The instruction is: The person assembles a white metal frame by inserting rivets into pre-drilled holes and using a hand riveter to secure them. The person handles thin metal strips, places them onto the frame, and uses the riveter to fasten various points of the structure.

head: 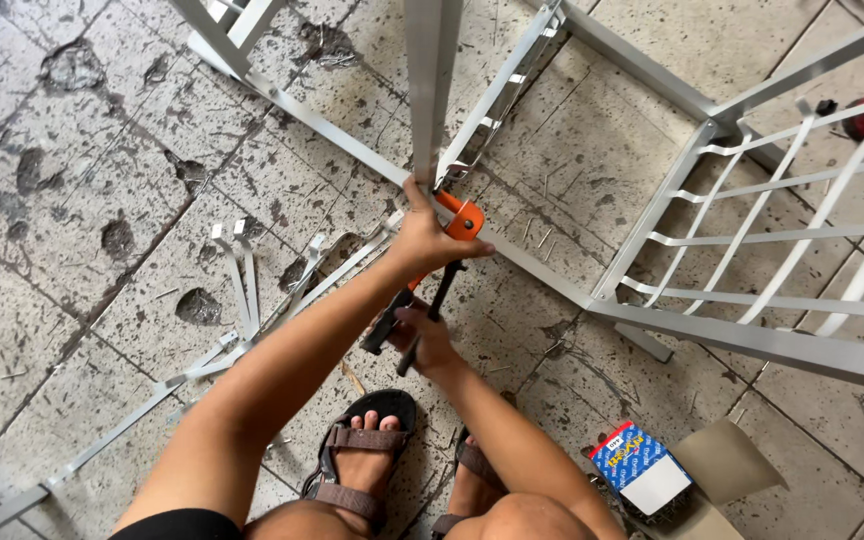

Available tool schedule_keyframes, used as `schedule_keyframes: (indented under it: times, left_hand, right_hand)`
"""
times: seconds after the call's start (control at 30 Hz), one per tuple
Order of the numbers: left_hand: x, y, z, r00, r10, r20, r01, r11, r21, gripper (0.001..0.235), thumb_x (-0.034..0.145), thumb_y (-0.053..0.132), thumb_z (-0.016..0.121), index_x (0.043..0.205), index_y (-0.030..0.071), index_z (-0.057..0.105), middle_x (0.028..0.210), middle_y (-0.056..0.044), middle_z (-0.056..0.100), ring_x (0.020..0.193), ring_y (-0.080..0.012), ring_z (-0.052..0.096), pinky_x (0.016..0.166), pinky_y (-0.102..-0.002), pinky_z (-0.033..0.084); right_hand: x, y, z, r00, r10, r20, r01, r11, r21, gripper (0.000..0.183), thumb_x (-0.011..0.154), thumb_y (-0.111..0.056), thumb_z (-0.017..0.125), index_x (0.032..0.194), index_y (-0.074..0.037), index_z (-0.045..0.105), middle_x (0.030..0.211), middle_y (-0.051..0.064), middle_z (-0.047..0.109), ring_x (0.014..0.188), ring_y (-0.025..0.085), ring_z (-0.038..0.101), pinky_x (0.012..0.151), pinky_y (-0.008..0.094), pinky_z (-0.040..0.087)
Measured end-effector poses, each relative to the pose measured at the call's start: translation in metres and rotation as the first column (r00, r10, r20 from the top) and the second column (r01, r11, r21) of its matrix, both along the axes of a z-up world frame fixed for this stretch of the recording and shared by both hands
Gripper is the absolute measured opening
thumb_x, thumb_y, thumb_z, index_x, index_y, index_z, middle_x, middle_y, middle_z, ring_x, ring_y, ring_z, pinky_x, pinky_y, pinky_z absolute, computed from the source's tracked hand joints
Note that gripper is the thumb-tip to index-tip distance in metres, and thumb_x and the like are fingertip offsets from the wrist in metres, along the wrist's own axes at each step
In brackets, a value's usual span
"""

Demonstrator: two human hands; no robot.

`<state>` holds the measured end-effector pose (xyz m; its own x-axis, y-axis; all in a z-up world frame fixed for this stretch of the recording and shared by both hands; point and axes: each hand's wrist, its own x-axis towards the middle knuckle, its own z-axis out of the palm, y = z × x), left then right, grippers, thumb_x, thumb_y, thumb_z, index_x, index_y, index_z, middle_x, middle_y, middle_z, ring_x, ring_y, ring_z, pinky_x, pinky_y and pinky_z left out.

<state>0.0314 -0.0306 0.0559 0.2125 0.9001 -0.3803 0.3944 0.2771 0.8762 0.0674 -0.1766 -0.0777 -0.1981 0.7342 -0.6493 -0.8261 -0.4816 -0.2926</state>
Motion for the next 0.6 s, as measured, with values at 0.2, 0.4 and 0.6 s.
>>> schedule_keyframes:
  times: [0.2,0.4,0.6]
  left_hand:
    - [0.016,-0.006,0.012,0.994,0.089,-0.065,-0.095,0.991,-0.099,0.117,0.070,0.040,0.091,0.143,0.013,0.004,0.122,-0.029,0.063,0.120,-0.0484,0.062,0.107,-0.060,0.046]
    - [0.017,0.000,-0.032,0.993,0.122,-0.003,-0.122,0.988,-0.095,0.122,0.066,0.038,0.096,0.142,0.009,0.006,0.124,-0.034,0.059,0.120,-0.0531,0.060,0.106,-0.061,0.046]
    - [0.022,-0.008,-0.003,0.988,0.121,-0.098,-0.135,0.981,-0.143,0.117,0.067,0.036,0.094,0.142,0.018,0.006,0.124,-0.028,0.062,0.120,-0.0483,0.062,0.106,-0.057,0.048]
  right_hand:
    - [-0.020,0.008,-0.040,0.926,0.098,0.365,-0.090,0.995,-0.040,0.014,0.092,-0.014,0.078,0.093,-0.012,0.064,0.081,0.007,0.064,0.075,0.025,0.062,0.075,0.046,0.047]
    - [0.113,-0.002,0.085,0.880,0.475,-0.011,-0.466,0.867,0.176,0.064,0.077,-0.002,0.049,0.141,-0.004,0.054,0.138,0.019,0.063,0.134,0.040,0.055,0.110,0.057,0.045]
    - [0.029,-0.018,-0.055,0.933,0.179,-0.311,-0.098,0.961,0.259,0.050,0.081,-0.019,0.061,0.129,-0.007,0.062,0.122,0.021,0.070,0.114,0.044,0.068,0.096,0.062,0.054]
